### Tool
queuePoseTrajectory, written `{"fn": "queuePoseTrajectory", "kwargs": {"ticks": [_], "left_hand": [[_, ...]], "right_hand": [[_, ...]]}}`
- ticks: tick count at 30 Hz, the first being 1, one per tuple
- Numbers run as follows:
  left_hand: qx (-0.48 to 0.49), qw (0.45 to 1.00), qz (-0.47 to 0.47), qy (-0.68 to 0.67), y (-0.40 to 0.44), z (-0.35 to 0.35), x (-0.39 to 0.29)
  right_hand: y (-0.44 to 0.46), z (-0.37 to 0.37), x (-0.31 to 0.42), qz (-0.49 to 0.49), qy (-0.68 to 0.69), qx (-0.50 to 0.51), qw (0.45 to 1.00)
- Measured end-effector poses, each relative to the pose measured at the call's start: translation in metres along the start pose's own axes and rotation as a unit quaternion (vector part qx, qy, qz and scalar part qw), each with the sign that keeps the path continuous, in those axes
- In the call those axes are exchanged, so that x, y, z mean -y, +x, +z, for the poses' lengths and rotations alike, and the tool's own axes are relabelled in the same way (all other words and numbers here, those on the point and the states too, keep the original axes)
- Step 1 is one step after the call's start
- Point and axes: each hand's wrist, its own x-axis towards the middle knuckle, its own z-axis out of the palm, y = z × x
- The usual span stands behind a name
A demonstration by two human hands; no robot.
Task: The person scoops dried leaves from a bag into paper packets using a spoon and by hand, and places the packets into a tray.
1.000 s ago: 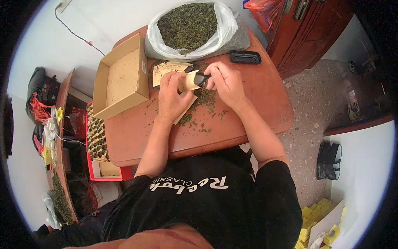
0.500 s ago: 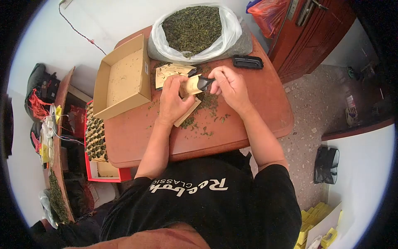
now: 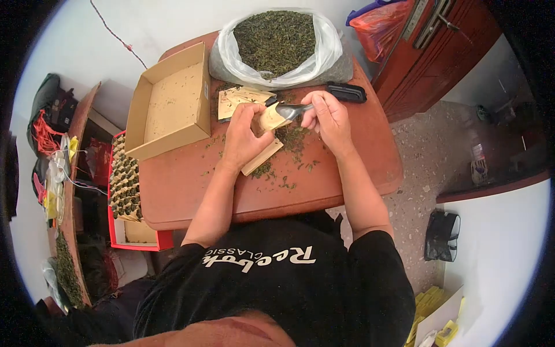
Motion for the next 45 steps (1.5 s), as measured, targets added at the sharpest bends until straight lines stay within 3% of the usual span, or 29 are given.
{"fn": "queuePoseTrajectory", "kwargs": {"ticks": [6,12,17,20,23,28,36,45], "left_hand": [[-0.023,0.998,-0.043,-0.030,0.003,-0.003,0.007],[-0.057,0.989,-0.104,-0.092,0.005,-0.006,0.016],[-0.069,0.986,-0.119,-0.097,0.005,-0.007,0.021],[-0.089,0.985,-0.118,-0.085,0.007,-0.006,0.023],[-0.090,0.982,-0.127,-0.103,0.008,-0.007,0.022],[-0.073,0.985,-0.135,-0.077,0.008,-0.009,0.021],[-0.083,0.983,-0.138,-0.086,0.008,-0.007,0.020],[-0.076,0.986,-0.138,-0.056,0.008,-0.005,0.022]], "right_hand": [[0.016,-0.002,0.004,-0.013,0.053,-0.045,0.997],[0.067,-0.016,0.033,-0.011,-0.019,-0.069,0.997],[0.129,-0.017,0.026,-0.021,-0.276,-0.092,0.956],[0.159,-0.013,-0.012,-0.087,-0.427,-0.018,0.900],[0.159,0.023,-0.029,0.052,-0.327,-0.018,0.944],[0.161,0.031,-0.039,0.112,-0.220,-0.062,0.967],[0.163,0.010,-0.019,0.147,-0.075,-0.086,0.983],[0.132,-0.008,0.028,0.159,-0.026,-0.016,0.987]]}}
